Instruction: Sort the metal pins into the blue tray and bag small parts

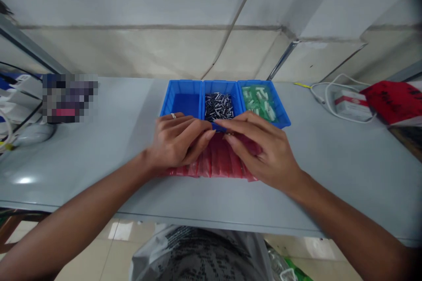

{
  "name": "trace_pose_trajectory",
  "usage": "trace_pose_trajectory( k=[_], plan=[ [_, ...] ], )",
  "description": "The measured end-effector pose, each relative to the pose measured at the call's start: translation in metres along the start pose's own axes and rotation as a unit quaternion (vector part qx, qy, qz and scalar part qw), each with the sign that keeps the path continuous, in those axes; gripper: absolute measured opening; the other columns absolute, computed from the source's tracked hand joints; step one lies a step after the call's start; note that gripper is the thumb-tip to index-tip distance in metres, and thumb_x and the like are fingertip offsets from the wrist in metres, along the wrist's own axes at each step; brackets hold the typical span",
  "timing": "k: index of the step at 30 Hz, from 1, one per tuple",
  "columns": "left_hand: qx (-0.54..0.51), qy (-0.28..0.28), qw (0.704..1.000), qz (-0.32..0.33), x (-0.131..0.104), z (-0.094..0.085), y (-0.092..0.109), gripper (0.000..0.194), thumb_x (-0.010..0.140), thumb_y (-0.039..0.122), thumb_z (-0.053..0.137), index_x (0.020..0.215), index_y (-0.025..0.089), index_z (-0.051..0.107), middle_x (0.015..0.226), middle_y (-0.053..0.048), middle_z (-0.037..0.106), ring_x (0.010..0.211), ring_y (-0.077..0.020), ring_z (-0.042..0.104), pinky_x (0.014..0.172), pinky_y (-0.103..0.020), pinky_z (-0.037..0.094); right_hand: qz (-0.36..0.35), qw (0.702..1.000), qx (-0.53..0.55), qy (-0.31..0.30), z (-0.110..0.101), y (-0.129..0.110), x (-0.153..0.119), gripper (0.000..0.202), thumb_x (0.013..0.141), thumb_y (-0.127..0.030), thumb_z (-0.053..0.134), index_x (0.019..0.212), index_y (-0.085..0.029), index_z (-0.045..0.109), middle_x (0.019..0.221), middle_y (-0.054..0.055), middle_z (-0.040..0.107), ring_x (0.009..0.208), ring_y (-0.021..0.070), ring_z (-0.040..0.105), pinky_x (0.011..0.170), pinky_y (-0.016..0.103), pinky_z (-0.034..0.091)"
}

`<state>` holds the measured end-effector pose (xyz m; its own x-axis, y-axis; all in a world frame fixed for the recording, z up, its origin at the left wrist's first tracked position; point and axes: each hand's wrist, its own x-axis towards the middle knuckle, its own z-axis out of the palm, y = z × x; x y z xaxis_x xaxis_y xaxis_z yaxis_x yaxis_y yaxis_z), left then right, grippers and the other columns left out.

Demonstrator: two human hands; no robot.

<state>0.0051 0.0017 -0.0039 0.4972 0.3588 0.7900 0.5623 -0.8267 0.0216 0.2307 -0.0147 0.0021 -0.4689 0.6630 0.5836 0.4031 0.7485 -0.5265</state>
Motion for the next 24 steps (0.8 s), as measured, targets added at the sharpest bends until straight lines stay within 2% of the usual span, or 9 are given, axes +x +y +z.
trace_pose_trajectory(
  k=[3,7,10,13,17,21,24],
  plan=[
    [0.010,-0.012,1.000,0.009,0.001,0.000,0.001,0.010,0.098,0.024,0.059,0.092,0.017,0.063,0.062,0.004,0.062,0.052,-0.0082,0.054,0.055,-0.024,0.042,0.078,0.993,0.091,0.013,-0.002,-0.004,0.000,0.035,0.100,-0.015,0.056,0.131,-0.028,0.065,0.102,0.004,0.068,0.092,0.0176,0.066,0.086,0.037,0.058],
    [0.010,-0.024,0.999,0.030,0.002,0.000,0.001,0.013,0.099,0.028,0.060,0.091,0.018,0.062,0.064,0.004,0.064,0.054,-0.0082,0.058,0.056,-0.024,0.042,0.144,0.975,0.163,0.032,-0.001,-0.007,-0.003,0.017,0.094,-0.018,0.068,0.110,-0.025,0.068,0.100,0.001,0.071,0.089,0.0162,0.071,0.082,0.033,0.060],
    [-0.004,-0.034,0.999,0.038,0.001,0.001,0.001,0.013,0.097,0.030,0.063,0.094,0.017,0.063,0.068,0.003,0.067,0.057,-0.0089,0.061,0.056,-0.024,0.043,0.142,0.978,0.147,0.036,0.001,-0.008,-0.003,0.007,0.089,-0.022,0.076,0.094,-0.025,0.071,0.090,-0.001,0.075,0.084,0.0161,0.072,0.078,0.031,0.060],
    [-0.015,-0.041,0.998,0.045,0.000,0.001,0.000,0.020,0.094,0.035,0.069,0.097,0.015,0.063,0.072,0.001,0.070,0.059,-0.0109,0.064,0.056,-0.026,0.045,0.140,0.974,0.161,0.071,0.001,-0.011,-0.002,0.005,0.088,-0.024,0.078,0.088,-0.026,0.073,0.087,0.000,0.076,0.082,0.0172,0.072,0.075,0.034,0.059],
    [-0.010,-0.040,0.997,0.063,-0.003,0.003,-0.001,0.021,0.094,0.034,0.069,0.100,0.016,0.062,0.076,0.000,0.072,0.062,-0.0117,0.067,0.057,-0.026,0.047,0.161,0.965,0.163,0.123,0.000,-0.012,-0.002,0.005,0.089,-0.025,0.077,0.090,-0.030,0.077,0.086,-0.001,0.076,0.080,0.0179,0.071,0.073,0.035,0.060],
    [0.006,-0.022,0.998,0.066,-0.004,0.004,-0.001,0.010,0.094,0.024,0.067,0.097,0.017,0.061,0.073,0.002,0.071,0.061,-0.0098,0.065,0.057,-0.024,0.048,0.139,0.978,0.115,0.103,-0.001,-0.010,-0.003,0.010,0.091,-0.025,0.075,0.098,-0.032,0.080,0.090,-0.001,0.079,0.078,0.0164,0.072,0.073,0.034,0.061],
    [0.016,-0.017,0.997,0.076,-0.003,0.003,-0.001,0.010,0.094,0.024,0.067,0.098,0.017,0.061,0.073,0.001,0.071,0.061,-0.0100,0.065,0.056,-0.024,0.048,0.114,0.985,0.090,0.090,-0.001,-0.008,-0.004,0.014,0.094,-0.025,0.071,0.103,-0.032,0.080,0.092,-0.001,0.079,0.078,0.0156,0.072,0.070,0.033,0.061]
  ],
)
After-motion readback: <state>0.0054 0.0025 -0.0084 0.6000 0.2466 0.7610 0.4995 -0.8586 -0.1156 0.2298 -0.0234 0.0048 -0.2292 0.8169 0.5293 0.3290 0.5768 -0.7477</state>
